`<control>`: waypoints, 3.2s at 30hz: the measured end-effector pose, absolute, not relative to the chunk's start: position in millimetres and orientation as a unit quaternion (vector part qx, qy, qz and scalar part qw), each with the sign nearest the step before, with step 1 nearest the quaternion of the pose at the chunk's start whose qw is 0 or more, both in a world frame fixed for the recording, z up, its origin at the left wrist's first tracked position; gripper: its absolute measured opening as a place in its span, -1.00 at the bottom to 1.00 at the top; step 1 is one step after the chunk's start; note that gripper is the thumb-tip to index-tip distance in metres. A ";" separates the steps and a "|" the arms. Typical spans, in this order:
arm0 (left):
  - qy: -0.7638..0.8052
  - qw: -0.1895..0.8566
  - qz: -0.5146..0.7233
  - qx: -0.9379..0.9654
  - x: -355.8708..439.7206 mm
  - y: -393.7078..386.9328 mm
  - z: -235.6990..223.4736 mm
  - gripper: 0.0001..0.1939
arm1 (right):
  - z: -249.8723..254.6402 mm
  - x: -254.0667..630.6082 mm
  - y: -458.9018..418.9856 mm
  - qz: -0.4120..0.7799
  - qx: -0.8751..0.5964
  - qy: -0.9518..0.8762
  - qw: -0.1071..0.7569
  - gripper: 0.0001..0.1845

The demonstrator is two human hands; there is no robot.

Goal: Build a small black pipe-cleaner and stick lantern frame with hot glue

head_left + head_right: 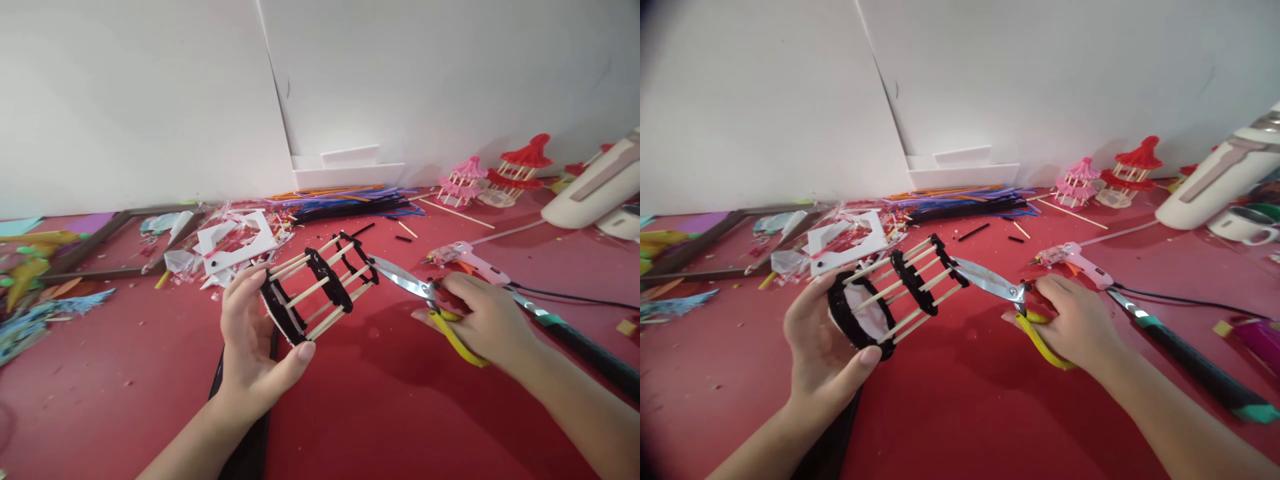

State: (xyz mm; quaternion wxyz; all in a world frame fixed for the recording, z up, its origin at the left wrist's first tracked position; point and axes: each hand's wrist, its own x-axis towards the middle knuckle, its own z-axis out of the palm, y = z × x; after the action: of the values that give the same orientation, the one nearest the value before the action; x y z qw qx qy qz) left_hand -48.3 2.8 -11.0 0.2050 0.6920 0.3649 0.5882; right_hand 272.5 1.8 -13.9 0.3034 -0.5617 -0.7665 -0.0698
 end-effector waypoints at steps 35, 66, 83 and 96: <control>0.344 0.370 0.572 0.646 -44.4 -4.6 -3.1 -0.35 | -19.1 281.9 4.8 -0.130 -0.550 -0.773 0.288 -0.54; 0.405 0.481 0.548 0.551 -28.9 -16.4 12.5 -0.32 | -11.8 270.3 -0.4 -0.191 -0.539 -0.767 0.293 -0.45; 0.397 0.459 0.624 0.493 -40.2 4.8 -0.4 -0.42 | -16.8 273.9 2.7 -0.062 -0.570 -0.754 0.320 -0.50; 0.425 0.690 0.511 0.286 -45.0 10.1 6.3 -0.44 | -18.3 269.6 0.1 -0.118 -0.533 -0.766 0.340 -0.51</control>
State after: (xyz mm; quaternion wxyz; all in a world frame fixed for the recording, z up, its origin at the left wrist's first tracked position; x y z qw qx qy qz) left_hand -45.0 10.1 6.3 0.6902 0.2863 0.4250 0.5109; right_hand 269.6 0.1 -18.3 0.3399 -0.5328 -0.7659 -0.1180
